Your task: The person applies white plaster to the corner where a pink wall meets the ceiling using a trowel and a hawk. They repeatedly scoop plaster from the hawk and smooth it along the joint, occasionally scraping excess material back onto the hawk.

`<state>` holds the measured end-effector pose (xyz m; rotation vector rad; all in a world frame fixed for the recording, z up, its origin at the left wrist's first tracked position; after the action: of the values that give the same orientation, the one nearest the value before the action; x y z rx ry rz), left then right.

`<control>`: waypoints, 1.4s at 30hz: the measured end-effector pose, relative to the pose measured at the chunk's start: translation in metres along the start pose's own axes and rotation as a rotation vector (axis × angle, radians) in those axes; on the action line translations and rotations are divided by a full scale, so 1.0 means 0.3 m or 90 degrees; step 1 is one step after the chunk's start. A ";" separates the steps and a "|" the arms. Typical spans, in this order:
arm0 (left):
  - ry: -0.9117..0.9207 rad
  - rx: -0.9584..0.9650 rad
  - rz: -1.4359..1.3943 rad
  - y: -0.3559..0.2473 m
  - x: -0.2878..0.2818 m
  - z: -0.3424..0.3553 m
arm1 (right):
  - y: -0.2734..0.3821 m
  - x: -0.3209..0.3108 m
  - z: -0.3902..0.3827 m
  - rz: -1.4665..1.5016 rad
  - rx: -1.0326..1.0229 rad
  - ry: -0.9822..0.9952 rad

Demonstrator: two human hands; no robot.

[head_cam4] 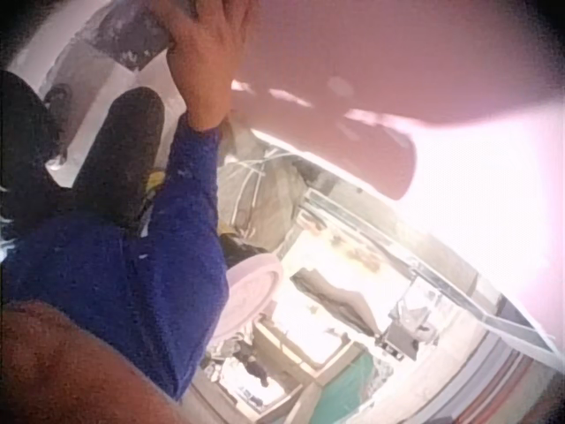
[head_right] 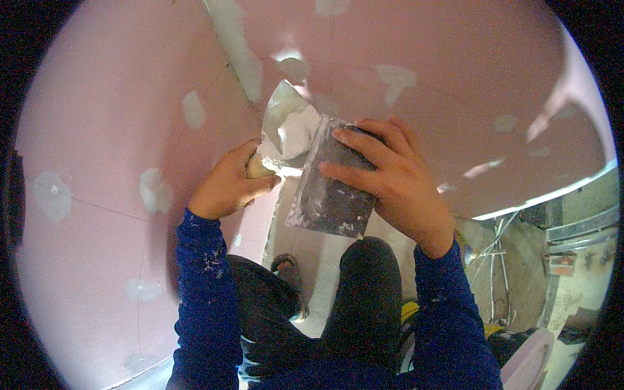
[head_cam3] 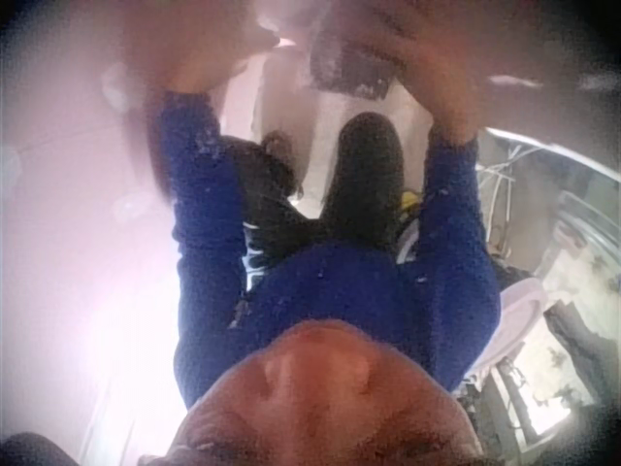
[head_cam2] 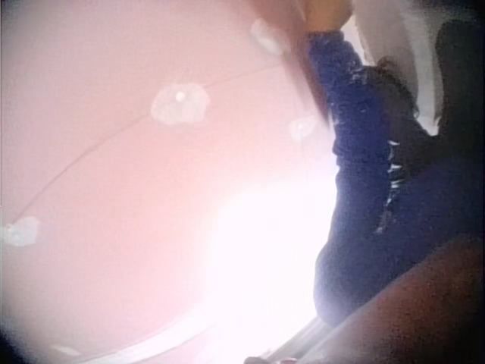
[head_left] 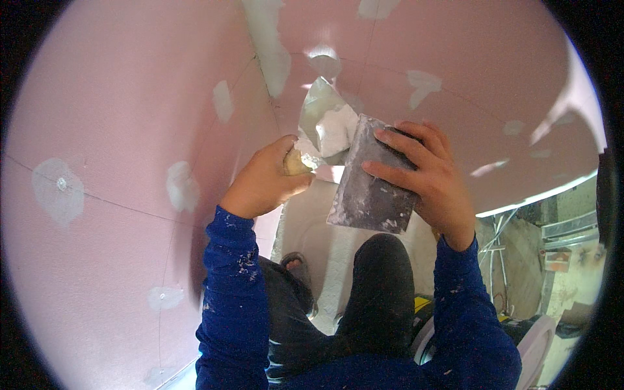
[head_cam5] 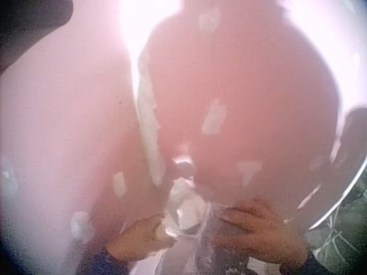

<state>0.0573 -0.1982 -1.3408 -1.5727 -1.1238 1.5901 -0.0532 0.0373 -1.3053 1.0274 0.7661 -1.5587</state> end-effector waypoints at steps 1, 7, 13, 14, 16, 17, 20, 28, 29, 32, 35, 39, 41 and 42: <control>-0.001 0.033 0.003 -0.006 0.002 0.000 | 0.004 0.002 0.000 -0.027 0.017 0.017; -0.005 -0.019 0.069 -0.008 0.003 -0.016 | 0.024 0.005 0.004 -0.025 0.057 0.058; -0.036 0.031 0.086 -0.017 0.005 -0.022 | 0.017 0.018 0.023 -0.046 0.044 0.091; -0.065 -0.023 0.078 -0.021 0.004 -0.028 | 0.007 0.010 0.009 -0.047 0.046 0.060; -0.122 -0.130 0.064 -0.045 0.002 -0.043 | -0.030 -0.001 -0.040 -0.059 0.070 0.044; -0.137 -0.139 0.063 -0.064 0.000 -0.048 | -0.053 0.003 -0.072 0.013 0.100 0.022; -0.189 -0.137 0.045 -0.115 -0.012 -0.065 | -0.124 0.077 -0.184 0.293 0.192 -0.060; -0.173 -0.015 -0.235 -0.172 0.056 -0.064 | 0.106 0.702 -0.275 1.465 0.486 -0.340; -0.150 -0.032 -0.238 -0.186 0.088 -0.067 | 0.154 0.764 -0.238 1.560 0.497 -0.349; -0.127 0.024 -0.152 -0.232 0.250 -0.067 | 0.252 0.931 -0.115 1.503 0.515 -0.457; -0.106 0.176 -0.033 -0.251 0.374 -0.071 | 0.248 1.146 0.024 1.519 0.779 -0.624; 0.045 0.109 -0.135 -0.191 0.399 -0.035 | 0.241 1.377 0.107 1.514 0.755 -0.612; 0.087 0.051 -0.162 -0.184 0.396 -0.039 | 0.249 1.479 0.128 1.489 0.889 -0.643; 0.094 0.032 -0.158 -0.185 0.390 -0.043 | 0.244 1.518 0.141 1.474 0.857 -0.655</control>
<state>0.0520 -0.0681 -1.3433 -1.4318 -1.1406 1.3087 -0.0193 -0.2076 -1.6969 0.7966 -1.9132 0.0834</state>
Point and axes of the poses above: each hand's wrist, its own z-axis towards the middle knuckle, its own x-axis out of the palm, y = z × x, the point moved 2 cm from there along z, towards the middle knuckle, and after that the axes turned 5 degrees about y, right-handed, at the moved point
